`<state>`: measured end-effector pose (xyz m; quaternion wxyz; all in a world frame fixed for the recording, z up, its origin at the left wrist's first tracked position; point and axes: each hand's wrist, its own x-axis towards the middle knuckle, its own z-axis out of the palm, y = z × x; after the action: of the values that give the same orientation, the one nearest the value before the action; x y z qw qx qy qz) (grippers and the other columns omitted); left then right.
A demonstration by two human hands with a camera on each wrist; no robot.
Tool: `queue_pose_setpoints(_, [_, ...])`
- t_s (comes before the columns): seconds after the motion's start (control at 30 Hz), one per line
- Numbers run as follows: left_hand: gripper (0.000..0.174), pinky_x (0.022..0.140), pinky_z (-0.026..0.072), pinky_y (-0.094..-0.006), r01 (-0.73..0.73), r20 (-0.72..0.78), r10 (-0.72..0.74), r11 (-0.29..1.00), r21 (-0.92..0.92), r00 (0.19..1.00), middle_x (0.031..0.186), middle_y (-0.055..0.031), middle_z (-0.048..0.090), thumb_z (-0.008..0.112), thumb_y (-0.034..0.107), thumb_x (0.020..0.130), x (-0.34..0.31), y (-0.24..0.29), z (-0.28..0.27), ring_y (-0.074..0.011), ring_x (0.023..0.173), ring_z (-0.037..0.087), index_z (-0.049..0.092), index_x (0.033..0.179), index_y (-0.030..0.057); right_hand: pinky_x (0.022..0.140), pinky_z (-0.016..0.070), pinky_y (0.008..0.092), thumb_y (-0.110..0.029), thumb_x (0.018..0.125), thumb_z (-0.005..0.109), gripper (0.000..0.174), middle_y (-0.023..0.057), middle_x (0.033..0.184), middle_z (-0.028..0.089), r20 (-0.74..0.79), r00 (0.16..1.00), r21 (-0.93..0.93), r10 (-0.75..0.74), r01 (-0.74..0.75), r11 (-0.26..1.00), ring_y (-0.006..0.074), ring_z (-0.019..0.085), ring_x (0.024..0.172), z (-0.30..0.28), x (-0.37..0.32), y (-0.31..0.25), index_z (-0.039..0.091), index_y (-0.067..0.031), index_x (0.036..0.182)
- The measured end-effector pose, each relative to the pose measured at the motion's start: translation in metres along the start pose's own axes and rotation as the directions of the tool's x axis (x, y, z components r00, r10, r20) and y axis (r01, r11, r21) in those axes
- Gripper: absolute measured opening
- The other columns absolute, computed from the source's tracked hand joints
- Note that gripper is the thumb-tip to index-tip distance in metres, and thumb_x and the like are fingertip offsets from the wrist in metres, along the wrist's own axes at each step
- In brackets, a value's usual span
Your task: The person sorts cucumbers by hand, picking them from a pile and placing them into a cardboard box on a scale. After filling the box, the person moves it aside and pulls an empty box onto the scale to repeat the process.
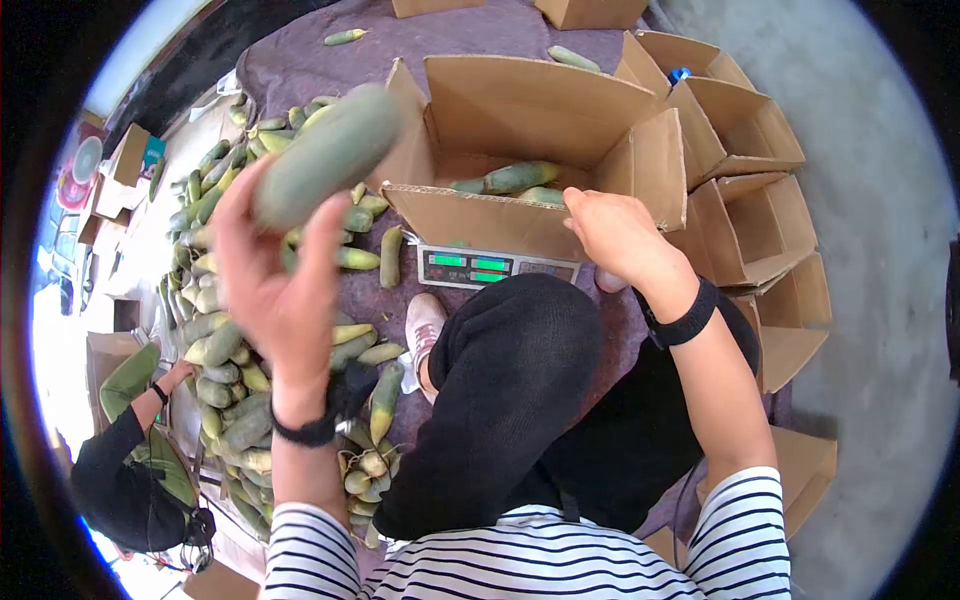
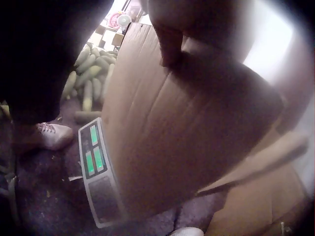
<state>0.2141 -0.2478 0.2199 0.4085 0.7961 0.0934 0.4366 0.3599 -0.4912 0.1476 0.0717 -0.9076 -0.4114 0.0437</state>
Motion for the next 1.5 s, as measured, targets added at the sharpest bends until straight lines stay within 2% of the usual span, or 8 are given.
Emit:
queue_pose_setpoints(0.07, [0.047, 0.077, 0.0495, -0.0290, -0.118, 0.187, 0.093, 0.984, 0.130, 0.978, 0.103, -0.0079, 0.061, 0.076, 0.018, 0.077, 0.013, 0.007, 0.032, -0.0166, 0.093, 0.060, 0.054, 0.116, 0.0029, 0.071, 0.0499, 0.0454, -0.010, 0.084, 0.051, 0.012, 0.0195, 0.084, 0.064, 0.040, 0.999, 0.002, 0.036, -0.036, 0.999, 0.0359, 0.063, 0.083, -0.003, 0.000, -0.002, 0.054, -0.0003, 0.091])
queue_pose_setpoints(0.37, [0.025, 0.073, 0.0490, -0.0295, 0.262, 0.367, -0.314, 0.947, 0.186, 0.876, 0.091, -0.0106, 0.062, 0.065, 0.012, 0.085, -0.062, -0.088, 0.014, -0.0173, 0.083, 0.060, 0.057, 0.105, -0.0006, 0.071, 0.0502, 0.0452, -0.014, 0.087, 0.048, 0.014, 0.0199, 0.085, 0.064, 0.059, 0.998, -0.006, 0.000, 0.001, 1.000, 0.0362, 0.063, 0.084, -0.001, -0.001, 0.004, 0.054, -0.0014, 0.090])
queue_pose_setpoints(0.5, [0.028, 0.070, 0.0493, -0.0358, 0.338, 0.536, -0.538, 0.837, 0.431, 0.651, 0.089, -0.0168, 0.062, 0.067, 0.018, 0.081, -0.156, -0.173, -0.043, -0.0266, 0.079, 0.062, 0.058, 0.100, -0.0006, 0.072, 0.0501, 0.0458, -0.015, 0.087, 0.050, 0.015, 0.0208, 0.086, 0.064, 0.105, 0.994, -0.017, 0.031, -0.029, 0.999, 0.0368, 0.063, 0.085, -0.009, 0.000, -0.002, 0.054, -0.0011, 0.091])
queue_pose_setpoints(0.67, [0.035, 0.078, 0.0474, -0.0438, 0.259, 0.413, -0.845, 0.506, 0.823, 0.341, 0.093, -0.0205, 0.063, 0.068, 0.028, 0.077, -0.251, -0.234, -0.117, -0.0364, 0.089, 0.060, 0.057, 0.094, 0.0002, 0.072, 0.0486, 0.0481, -0.016, 0.086, 0.055, 0.016, 0.0221, 0.087, 0.062, 0.082, 0.996, -0.036, 0.035, -0.033, 0.999, 0.0402, 0.060, 0.086, -0.008, 0.001, -0.002, 0.052, -0.0005, 0.091])
queue_pose_setpoints(0.77, [0.032, 0.071, 0.0469, -0.0436, 0.241, 0.392, -0.851, 0.486, 0.840, 0.349, 0.083, -0.0221, 0.061, 0.070, 0.025, 0.075, -0.299, -0.259, -0.140, -0.0403, 0.082, 0.059, 0.054, 0.086, -0.0004, 0.072, 0.0479, 0.0483, -0.016, 0.086, 0.056, 0.017, 0.0220, 0.087, 0.062, 0.068, 0.997, -0.038, 0.033, -0.030, 0.999, 0.0403, 0.060, 0.086, -0.008, 0.000, -0.005, 0.050, -0.0003, 0.090])
queue_pose_setpoints(0.8, [0.041, 0.082, 0.0466, -0.0446, 0.301, 0.336, -0.917, 0.390, 0.870, 0.216, 0.097, -0.0215, 0.062, 0.071, 0.029, 0.073, -0.304, -0.262, -0.141, -0.0381, 0.096, 0.058, 0.055, 0.098, 0.0009, 0.072, 0.0450, 0.0485, -0.014, 0.087, 0.056, 0.018, 0.0242, 0.087, 0.060, 0.065, 0.998, -0.020, 0.023, -0.022, 1.000, 0.0427, 0.057, 0.085, -0.007, 0.000, -0.004, 0.049, 0.0007, 0.094])
queue_pose_setpoints(1.2, [0.068, 0.088, 0.0464, -0.0425, 0.314, 0.309, -0.940, 0.340, 0.887, 0.146, 0.109, -0.0273, 0.059, 0.078, 0.028, 0.067, -0.328, -0.267, -0.110, -0.0400, 0.106, 0.056, 0.046, 0.116, -0.0073, 0.071, 0.0479, 0.0487, -0.017, 0.087, 0.056, 0.017, 0.0223, 0.085, 0.063, 0.066, 0.995, -0.068, 0.075, -0.071, 0.995, 0.0399, 0.061, 0.084, -0.008, 0.006, -0.006, 0.051, -0.0004, 0.091])
queue_pose_setpoints(1.5, [0.063, 0.082, 0.0479, -0.0294, 0.699, 0.434, -0.819, 0.557, 0.448, 0.375, 0.103, -0.0125, 0.062, 0.078, 0.016, 0.071, -0.232, -0.199, -0.094, -0.0176, 0.093, 0.059, 0.047, 0.120, -0.0061, 0.070, 0.0504, 0.0458, -0.015, 0.085, 0.057, 0.016, 0.0203, 0.084, 0.064, 0.063, 0.994, -0.047, 0.092, -0.089, 0.995, 0.0363, 0.063, 0.083, -0.007, 0.003, -0.004, 0.054, -0.0002, 0.089])
